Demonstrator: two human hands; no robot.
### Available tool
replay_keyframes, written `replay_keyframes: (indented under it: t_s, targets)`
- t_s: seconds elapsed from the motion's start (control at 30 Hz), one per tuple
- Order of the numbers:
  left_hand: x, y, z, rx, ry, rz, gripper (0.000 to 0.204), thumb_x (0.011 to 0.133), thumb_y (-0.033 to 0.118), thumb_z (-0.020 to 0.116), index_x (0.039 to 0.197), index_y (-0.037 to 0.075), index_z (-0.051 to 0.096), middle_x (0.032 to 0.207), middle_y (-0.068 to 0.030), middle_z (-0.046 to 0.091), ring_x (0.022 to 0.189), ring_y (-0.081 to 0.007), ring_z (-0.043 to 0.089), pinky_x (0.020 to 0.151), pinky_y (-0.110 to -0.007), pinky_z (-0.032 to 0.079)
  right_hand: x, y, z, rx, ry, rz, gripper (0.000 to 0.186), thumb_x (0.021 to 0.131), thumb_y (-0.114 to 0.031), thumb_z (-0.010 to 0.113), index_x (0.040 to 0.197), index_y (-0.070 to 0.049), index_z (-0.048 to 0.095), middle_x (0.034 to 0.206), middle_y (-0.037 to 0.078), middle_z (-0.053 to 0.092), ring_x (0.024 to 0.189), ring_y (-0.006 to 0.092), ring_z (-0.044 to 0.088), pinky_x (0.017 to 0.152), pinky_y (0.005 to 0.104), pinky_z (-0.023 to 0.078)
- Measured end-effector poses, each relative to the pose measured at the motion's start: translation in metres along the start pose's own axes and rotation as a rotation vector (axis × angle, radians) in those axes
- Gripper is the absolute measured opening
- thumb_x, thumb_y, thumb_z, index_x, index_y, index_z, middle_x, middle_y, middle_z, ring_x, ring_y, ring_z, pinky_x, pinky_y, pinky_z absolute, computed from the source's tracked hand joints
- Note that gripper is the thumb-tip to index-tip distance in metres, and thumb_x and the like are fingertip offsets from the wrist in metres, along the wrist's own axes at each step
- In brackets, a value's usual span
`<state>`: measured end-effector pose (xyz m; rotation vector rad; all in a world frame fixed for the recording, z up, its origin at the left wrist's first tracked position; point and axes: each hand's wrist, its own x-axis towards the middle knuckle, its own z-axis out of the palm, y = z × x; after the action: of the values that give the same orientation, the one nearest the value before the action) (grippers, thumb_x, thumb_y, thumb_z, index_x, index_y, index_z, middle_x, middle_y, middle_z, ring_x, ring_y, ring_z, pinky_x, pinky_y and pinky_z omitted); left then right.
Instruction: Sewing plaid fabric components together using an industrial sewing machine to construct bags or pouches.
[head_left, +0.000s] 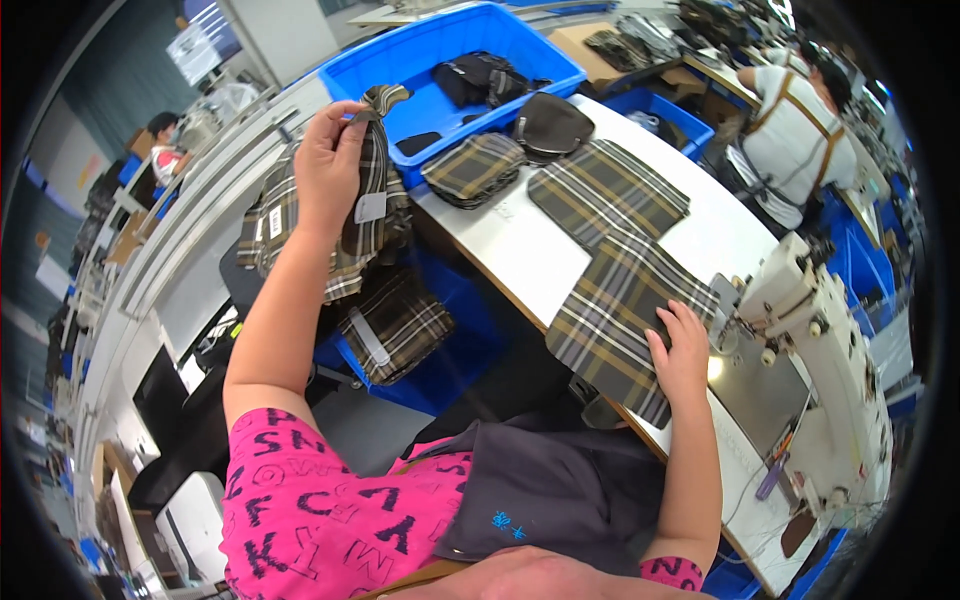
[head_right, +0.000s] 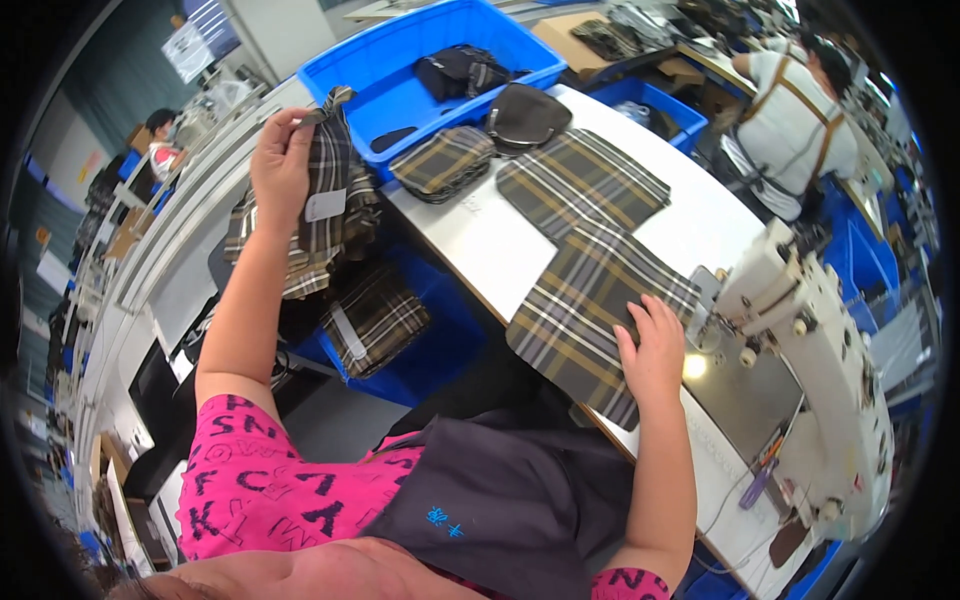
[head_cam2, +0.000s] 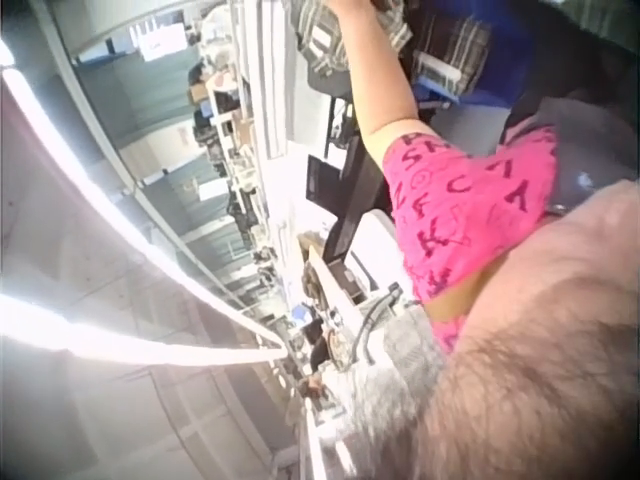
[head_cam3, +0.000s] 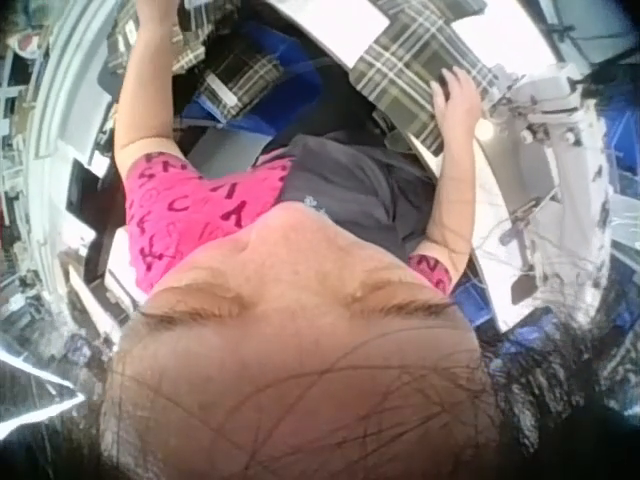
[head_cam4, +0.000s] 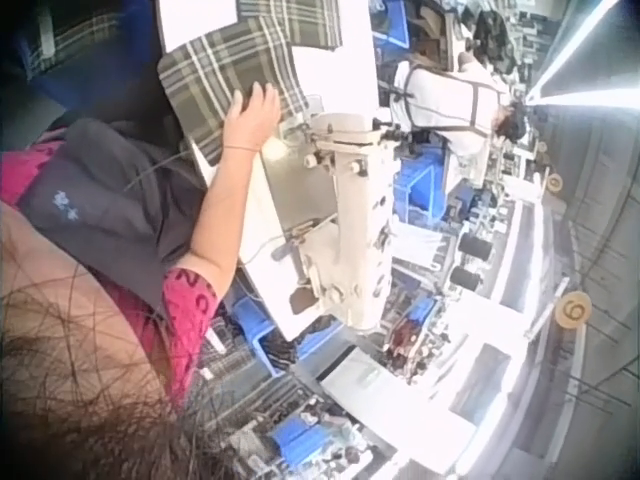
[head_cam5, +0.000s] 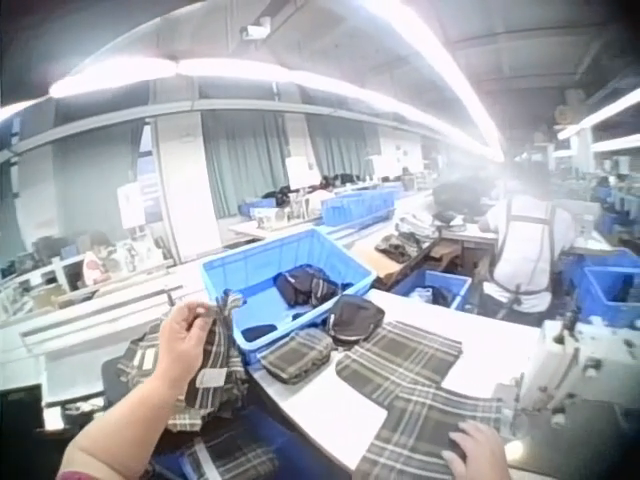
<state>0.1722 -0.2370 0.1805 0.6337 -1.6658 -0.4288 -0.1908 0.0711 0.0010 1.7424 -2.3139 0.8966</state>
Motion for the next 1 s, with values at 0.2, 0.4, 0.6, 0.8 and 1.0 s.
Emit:
replay_keyframes:
  t_s: [0.2,0.4,0.6,0.8,1.0]
  targets:
    - [-0.005,0.097,0.022,-0.171,-0.423,0.018,0.014,0.100,0.009,0.065,0.109,0.002,0.073,0.086,0.0062,0.064,0.074,-0.0005,0.048,0.065,-0.018,0.038,-0.001,0.005,0.006,-0.047,0.042,-0.007,0.039,0.089,-0.023,0.072,0.122,-0.004,0.068,0.137,0.015,0.060,0.132,0.0356,0.052,0.112,0.0479,0.039]
    - [0.012,0.137,0.064,-0.490,-0.918,0.085,0.016,0.101,0.013,0.064,0.108,0.001,0.072,0.105,-0.0028,0.071,0.096,-0.0096,0.063,0.089,-0.025,0.048,0.002,-0.005,0.010,-0.101,-0.022,0.046,0.046,0.092,-0.030,0.068,0.131,-0.006,0.064,0.144,0.014,0.056,0.140,0.0335,0.045,0.118,0.0503,0.032]
    - [-0.023,0.120,0.232,-0.120,-1.384,0.255,0.021,0.098,0.022,0.066,0.109,0.006,0.071,0.100,-0.0086,0.073,0.091,-0.0218,0.068,0.084,-0.034,0.052,-0.013,0.049,0.063,-0.267,-0.089,0.036,0.067,0.093,-0.046,0.064,0.150,-0.015,0.047,0.154,0.012,0.048,0.147,0.0289,0.037,0.124,0.0469,0.023]
    - [-0.115,0.060,0.352,0.309,-1.199,0.711,0.020,0.099,0.025,0.057,0.101,0.013,0.072,0.102,-0.0063,0.073,0.099,-0.0300,0.067,0.094,-0.050,0.045,-0.021,0.006,0.044,2.530,-0.146,0.509,0.047,0.108,-0.043,0.035,0.144,-0.014,0.049,0.143,0.009,0.056,0.125,0.0262,0.059,0.105,0.0463,0.050]
    - [-0.184,0.079,0.375,0.164,-1.153,0.169,0.035,0.095,0.043,0.064,0.101,0.009,0.071,0.098,-0.0073,0.073,0.096,-0.0298,0.066,0.091,-0.046,0.040,-0.066,-0.017,0.021,1.985,0.098,0.567,0.036,0.108,-0.026,0.042,0.140,-0.009,0.049,0.131,0.008,0.060,0.118,0.0229,0.063,0.095,0.0394,0.057]
